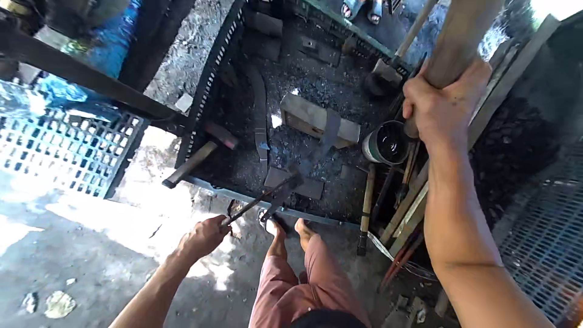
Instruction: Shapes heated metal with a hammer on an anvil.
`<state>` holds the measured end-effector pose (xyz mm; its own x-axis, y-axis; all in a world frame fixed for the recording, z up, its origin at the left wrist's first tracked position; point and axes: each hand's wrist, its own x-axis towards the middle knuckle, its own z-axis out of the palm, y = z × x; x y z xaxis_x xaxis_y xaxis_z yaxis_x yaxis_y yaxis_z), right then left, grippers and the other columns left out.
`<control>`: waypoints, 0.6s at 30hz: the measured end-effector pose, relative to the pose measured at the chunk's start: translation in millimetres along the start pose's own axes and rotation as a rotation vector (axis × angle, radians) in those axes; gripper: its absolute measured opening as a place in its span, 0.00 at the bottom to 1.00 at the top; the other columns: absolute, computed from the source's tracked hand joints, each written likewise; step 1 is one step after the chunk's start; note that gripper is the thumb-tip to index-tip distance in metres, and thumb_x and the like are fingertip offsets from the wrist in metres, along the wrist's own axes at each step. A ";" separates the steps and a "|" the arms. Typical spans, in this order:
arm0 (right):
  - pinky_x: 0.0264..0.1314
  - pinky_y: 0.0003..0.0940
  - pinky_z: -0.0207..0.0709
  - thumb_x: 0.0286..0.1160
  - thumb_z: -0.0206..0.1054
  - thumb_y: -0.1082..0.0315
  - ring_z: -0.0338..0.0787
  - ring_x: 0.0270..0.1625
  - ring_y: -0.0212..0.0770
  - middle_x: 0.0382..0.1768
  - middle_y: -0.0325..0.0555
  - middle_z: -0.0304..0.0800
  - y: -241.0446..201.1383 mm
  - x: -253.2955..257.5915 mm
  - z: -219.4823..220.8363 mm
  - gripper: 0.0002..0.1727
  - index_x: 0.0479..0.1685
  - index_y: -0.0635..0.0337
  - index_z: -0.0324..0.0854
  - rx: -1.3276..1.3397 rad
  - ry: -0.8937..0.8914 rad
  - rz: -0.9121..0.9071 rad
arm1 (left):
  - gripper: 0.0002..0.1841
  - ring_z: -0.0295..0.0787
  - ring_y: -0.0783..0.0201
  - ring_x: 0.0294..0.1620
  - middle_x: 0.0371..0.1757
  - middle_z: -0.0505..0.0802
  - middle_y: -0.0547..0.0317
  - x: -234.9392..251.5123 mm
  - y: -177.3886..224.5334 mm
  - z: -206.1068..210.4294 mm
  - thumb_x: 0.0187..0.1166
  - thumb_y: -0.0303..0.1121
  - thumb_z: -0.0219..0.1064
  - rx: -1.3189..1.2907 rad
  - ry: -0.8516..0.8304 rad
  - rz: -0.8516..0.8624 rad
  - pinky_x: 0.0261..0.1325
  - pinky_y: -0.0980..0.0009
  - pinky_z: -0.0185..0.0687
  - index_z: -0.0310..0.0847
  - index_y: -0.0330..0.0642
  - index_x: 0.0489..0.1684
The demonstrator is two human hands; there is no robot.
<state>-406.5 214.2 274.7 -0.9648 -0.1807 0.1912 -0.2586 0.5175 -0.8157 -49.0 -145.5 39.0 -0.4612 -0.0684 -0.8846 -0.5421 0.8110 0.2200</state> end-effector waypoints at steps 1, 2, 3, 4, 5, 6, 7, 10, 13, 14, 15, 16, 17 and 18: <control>0.18 0.39 0.87 0.55 0.73 0.70 0.86 0.18 0.36 0.24 0.37 0.85 8.5 -0.6 5.8 0.14 0.40 0.59 0.77 0.022 0.037 -0.033 | 0.17 0.92 0.33 0.48 0.44 0.93 0.35 2.0 -1.6 0.0 0.85 0.46 0.65 0.007 0.001 -0.003 0.48 0.27 0.82 0.84 0.41 0.56; 0.20 0.41 0.86 0.57 0.73 0.70 0.86 0.18 0.38 0.24 0.40 0.85 27.8 -9.8 17.6 0.13 0.40 0.61 0.78 0.031 0.047 -0.016 | 0.17 0.92 0.33 0.47 0.43 0.92 0.35 3.6 -2.6 -0.3 0.85 0.46 0.65 0.010 0.001 -0.003 0.47 0.27 0.82 0.85 0.42 0.55; 0.21 0.43 0.85 0.57 0.73 0.69 0.85 0.19 0.40 0.23 0.43 0.84 57.5 -29.5 33.8 0.13 0.40 0.64 0.79 0.015 0.030 0.057 | 0.17 0.92 0.33 0.46 0.42 0.93 0.36 4.7 -3.0 0.4 0.85 0.46 0.65 0.007 -0.001 -0.002 0.46 0.28 0.82 0.85 0.42 0.55; 0.24 0.44 0.85 0.57 0.73 0.69 0.85 0.20 0.40 0.24 0.45 0.84 94.6 -56.6 52.7 0.15 0.43 0.66 0.80 -0.022 -0.028 0.200 | 0.17 0.92 0.33 0.46 0.42 0.93 0.35 5.6 -3.8 1.8 0.85 0.46 0.66 0.006 -0.004 -0.003 0.46 0.28 0.82 0.85 0.42 0.55; 0.24 0.46 0.84 0.58 0.74 0.69 0.85 0.20 0.42 0.24 0.48 0.85 135.8 -85.8 72.6 0.16 0.45 0.67 0.81 -0.049 -0.113 0.390 | 0.17 0.92 0.33 0.46 0.42 0.93 0.36 6.9 -5.4 3.4 0.85 0.46 0.66 0.007 -0.002 0.000 0.46 0.28 0.82 0.85 0.43 0.56; 0.23 0.46 0.83 0.60 0.74 0.70 0.84 0.19 0.44 0.23 0.50 0.84 173.5 -110.2 89.8 0.16 0.47 0.68 0.80 -0.065 -0.210 0.584 | 0.17 0.92 0.33 0.46 0.42 0.93 0.35 7.4 -6.2 4.5 0.85 0.46 0.66 0.007 0.001 -0.001 0.46 0.28 0.82 0.85 0.43 0.57; 0.21 0.44 0.82 0.62 0.73 0.70 0.83 0.17 0.44 0.23 0.51 0.83 196.1 -126.4 100.3 0.18 0.51 0.67 0.79 -0.089 -0.287 0.739 | 0.17 0.92 0.33 0.46 0.42 0.93 0.35 4.6 -6.8 5.8 0.85 0.47 0.66 0.011 -0.001 -0.006 0.47 0.28 0.82 0.85 0.43 0.57; 0.24 0.46 0.85 0.61 0.73 0.70 0.86 0.19 0.45 0.25 0.51 0.86 146.3 -89.2 85.3 0.20 0.55 0.65 0.80 -0.098 -0.287 0.747 | 0.18 0.92 0.32 0.46 0.42 0.93 0.35 9.5 -2.7 1.4 0.85 0.48 0.66 0.032 0.025 -0.004 0.47 0.29 0.82 0.85 0.42 0.56; 0.22 0.41 0.87 0.58 0.73 0.71 0.86 0.19 0.41 0.27 0.46 0.86 54.3 -56.7 33.1 0.19 0.51 0.64 0.79 -0.059 -0.196 0.450 | 0.18 0.91 0.30 0.49 0.45 0.92 0.32 -4.1 0.7 4.0 0.86 0.47 0.65 0.029 -0.015 -0.004 0.48 0.27 0.82 0.84 0.40 0.56; 0.22 0.40 0.86 0.58 0.73 0.70 0.86 0.19 0.39 0.27 0.44 0.86 33.1 -37.0 21.4 0.18 0.49 0.63 0.79 -0.054 -0.152 0.320 | 0.18 0.91 0.31 0.48 0.45 0.92 0.32 -1.8 3.8 -0.5 0.85 0.46 0.65 0.019 0.006 -0.005 0.48 0.27 0.82 0.84 0.40 0.56; 0.23 0.40 0.86 0.57 0.73 0.70 0.86 0.20 0.39 0.27 0.43 0.86 17.0 -25.4 10.8 0.17 0.48 0.63 0.80 -0.054 -0.111 0.216 | 0.18 0.91 0.31 0.49 0.45 0.92 0.33 -3.3 4.7 0.1 0.85 0.46 0.65 0.014 0.006 -0.013 0.49 0.27 0.82 0.85 0.40 0.57; 0.22 0.39 0.86 0.56 0.73 0.69 0.86 0.19 0.37 0.26 0.40 0.86 8.5 -19.4 4.6 0.16 0.45 0.61 0.79 -0.052 -0.069 0.137 | 0.18 0.91 0.31 0.49 0.45 0.92 0.33 -5.4 4.4 2.4 0.85 0.46 0.65 0.012 0.001 -0.021 0.49 0.27 0.82 0.85 0.41 0.57; 0.19 0.37 0.85 0.55 0.72 0.69 0.85 0.17 0.35 0.24 0.37 0.85 8.3 -14.7 4.6 0.14 0.41 0.59 0.79 -0.034 -0.022 0.069 | 0.17 0.91 0.31 0.48 0.44 0.93 0.33 -5.8 4.3 3.1 0.85 0.46 0.65 0.010 0.002 -0.021 0.48 0.28 0.82 0.85 0.41 0.56; 0.18 0.37 0.84 0.54 0.72 0.69 0.84 0.17 0.34 0.22 0.37 0.84 15.6 -13.7 10.1 0.13 0.39 0.58 0.78 -0.006 0.016 0.031 | 0.17 0.92 0.32 0.47 0.43 0.93 0.34 -5.0 4.6 1.9 0.85 0.46 0.65 0.011 0.006 -0.020 0.47 0.28 0.82 0.85 0.41 0.55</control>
<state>-396.8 216.3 253.9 -0.9730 -0.1509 0.1744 -0.2285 0.5280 -0.8179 -47.9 -140.3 43.6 -0.4545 -0.0880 -0.8864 -0.5437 0.8156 0.1978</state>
